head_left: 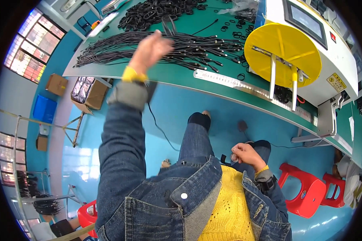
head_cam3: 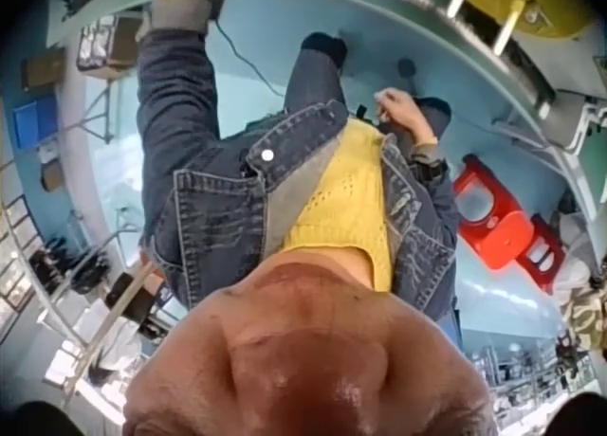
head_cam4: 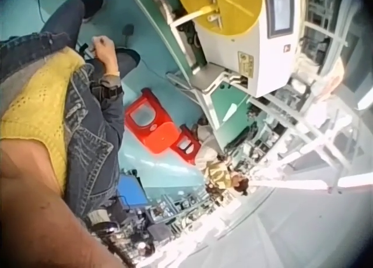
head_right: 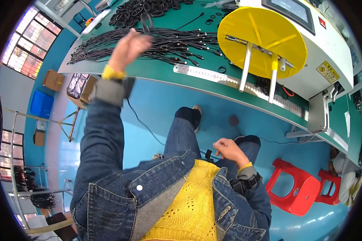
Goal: The person picks up a cable, winds it around the pegs of a machine, and removes the coiled cable. They then secure the coil with a rubber band and set it aside before repeating the process.
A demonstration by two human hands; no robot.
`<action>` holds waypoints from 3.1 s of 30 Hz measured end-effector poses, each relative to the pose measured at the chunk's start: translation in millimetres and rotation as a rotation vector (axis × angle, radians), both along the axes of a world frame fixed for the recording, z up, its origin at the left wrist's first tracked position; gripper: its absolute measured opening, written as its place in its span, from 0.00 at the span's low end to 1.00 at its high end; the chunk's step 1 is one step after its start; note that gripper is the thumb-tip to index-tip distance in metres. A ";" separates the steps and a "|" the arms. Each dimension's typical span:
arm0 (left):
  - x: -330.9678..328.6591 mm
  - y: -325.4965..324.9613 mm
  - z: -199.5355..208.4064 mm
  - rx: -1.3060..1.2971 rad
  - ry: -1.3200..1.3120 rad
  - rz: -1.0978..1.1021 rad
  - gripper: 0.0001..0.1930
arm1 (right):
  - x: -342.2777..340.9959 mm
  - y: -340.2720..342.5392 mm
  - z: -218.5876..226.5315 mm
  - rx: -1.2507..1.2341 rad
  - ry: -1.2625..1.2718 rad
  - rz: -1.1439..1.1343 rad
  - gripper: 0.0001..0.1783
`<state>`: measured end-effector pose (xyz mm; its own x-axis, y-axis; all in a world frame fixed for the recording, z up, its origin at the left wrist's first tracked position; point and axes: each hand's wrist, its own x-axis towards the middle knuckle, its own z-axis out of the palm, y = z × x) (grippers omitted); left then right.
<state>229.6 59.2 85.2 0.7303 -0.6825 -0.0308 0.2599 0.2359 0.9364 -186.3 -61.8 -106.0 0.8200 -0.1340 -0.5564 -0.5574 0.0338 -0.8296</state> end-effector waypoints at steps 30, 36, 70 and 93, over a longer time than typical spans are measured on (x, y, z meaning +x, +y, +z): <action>-232.8 10.5 2.8 0.220 -1.621 -0.362 0.04 | -17.3 4.6 131.8 -1.335 -0.978 -0.155 0.23; -268.7 -10.3 19.0 0.033 -1.311 -0.748 0.03 | -47.6 0.2 164.8 -1.597 -0.940 -0.540 0.17; -203.3 -141.5 1.9 -0.058 -0.782 -0.087 0.07 | 19.7 -87.7 123.4 -1.214 -0.674 -0.895 0.14; -221.0 -87.0 3.0 -0.076 -1.334 0.108 0.09 | -43.9 -36.4 58.4 -0.802 -0.289 -0.666 0.15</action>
